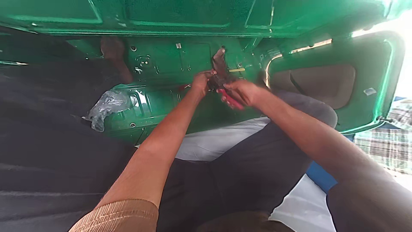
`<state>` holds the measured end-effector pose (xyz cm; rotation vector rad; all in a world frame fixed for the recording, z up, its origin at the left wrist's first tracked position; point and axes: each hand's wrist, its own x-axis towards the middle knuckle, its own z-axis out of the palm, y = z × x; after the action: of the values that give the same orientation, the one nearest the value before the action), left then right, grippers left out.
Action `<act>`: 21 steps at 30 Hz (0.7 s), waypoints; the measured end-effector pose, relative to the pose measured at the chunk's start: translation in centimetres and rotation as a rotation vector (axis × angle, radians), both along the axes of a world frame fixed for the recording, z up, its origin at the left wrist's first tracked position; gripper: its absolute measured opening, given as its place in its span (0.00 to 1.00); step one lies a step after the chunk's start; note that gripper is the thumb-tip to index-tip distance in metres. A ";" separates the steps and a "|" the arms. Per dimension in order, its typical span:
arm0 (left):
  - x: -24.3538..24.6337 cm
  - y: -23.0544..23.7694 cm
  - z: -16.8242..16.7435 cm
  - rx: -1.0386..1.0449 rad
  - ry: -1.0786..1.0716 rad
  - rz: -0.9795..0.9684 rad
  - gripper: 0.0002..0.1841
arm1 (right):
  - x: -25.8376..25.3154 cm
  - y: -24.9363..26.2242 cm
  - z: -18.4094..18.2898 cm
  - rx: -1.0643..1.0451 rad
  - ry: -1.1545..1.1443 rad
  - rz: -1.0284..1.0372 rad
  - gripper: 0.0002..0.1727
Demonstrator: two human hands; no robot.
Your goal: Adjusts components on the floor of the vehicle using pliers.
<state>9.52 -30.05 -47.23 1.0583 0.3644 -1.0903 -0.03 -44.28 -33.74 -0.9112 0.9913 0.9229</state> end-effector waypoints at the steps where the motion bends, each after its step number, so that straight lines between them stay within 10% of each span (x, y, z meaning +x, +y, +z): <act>1: 0.1 0.3 -0.1 -0.005 -0.011 -0.010 0.08 | 0.1 0.1 0.2 -0.067 0.002 0.060 0.25; 4: 0.9 0.7 -0.2 0.038 -0.053 -0.020 0.08 | 0.7 0.2 1.4 -0.370 0.016 0.343 0.16; 13: 1.1 0.7 0.0 0.122 -0.083 -0.035 0.06 | 1.8 2.6 1.6 -1.005 -0.136 1.090 0.36; 21: 1.1 0.4 0.3 0.112 -0.050 -0.015 0.06 | 1.6 3.6 1.3 -1.203 -0.228 1.268 0.31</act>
<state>10.63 -29.62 -46.96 1.1871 0.3816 -1.0642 1.59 -40.72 -32.46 -2.7816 0.6269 1.1318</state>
